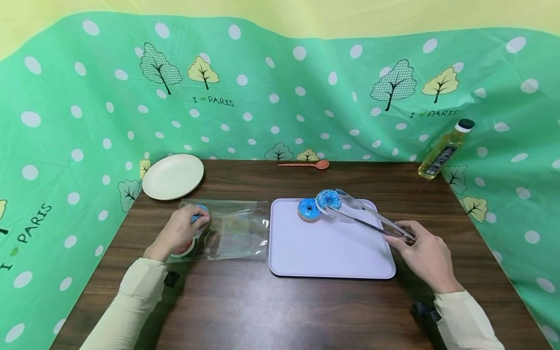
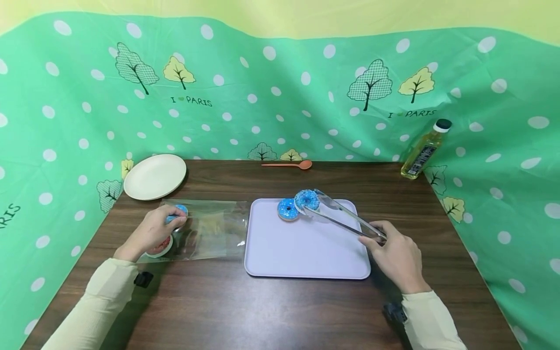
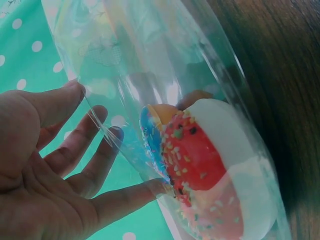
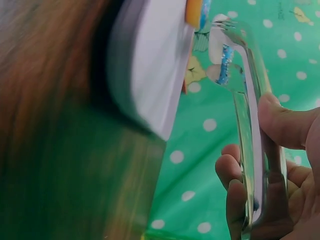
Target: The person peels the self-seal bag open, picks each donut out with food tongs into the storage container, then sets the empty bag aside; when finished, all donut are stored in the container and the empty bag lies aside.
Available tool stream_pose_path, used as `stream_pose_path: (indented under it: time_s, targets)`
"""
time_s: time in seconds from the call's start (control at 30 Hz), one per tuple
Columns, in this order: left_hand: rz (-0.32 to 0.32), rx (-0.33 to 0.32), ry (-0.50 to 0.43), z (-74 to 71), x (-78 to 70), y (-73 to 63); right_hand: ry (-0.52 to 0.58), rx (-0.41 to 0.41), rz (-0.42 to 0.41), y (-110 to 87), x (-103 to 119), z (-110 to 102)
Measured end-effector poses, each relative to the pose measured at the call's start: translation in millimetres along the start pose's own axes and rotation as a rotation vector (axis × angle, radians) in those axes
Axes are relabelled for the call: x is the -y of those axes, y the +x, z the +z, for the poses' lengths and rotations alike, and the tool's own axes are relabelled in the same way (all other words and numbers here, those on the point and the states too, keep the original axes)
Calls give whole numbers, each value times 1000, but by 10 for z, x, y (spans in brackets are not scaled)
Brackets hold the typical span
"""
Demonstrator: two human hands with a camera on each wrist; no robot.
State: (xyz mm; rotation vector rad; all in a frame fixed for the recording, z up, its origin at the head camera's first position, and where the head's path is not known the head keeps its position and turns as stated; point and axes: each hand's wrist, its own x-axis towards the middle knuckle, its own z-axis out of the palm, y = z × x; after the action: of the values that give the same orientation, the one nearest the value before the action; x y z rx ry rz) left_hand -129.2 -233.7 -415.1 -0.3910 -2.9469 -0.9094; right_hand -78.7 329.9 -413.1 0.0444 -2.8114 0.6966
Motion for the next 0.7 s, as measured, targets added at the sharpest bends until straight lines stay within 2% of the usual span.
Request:
stream_pose_path:
  time_s: [0.2,0.7]
  targets:
    - [-3,10,-1,19,8,7,-7,20,52,-4,-113,15]
    - [-15,31,-5,2,11,12,-38,78,115,-81,-335,-16]
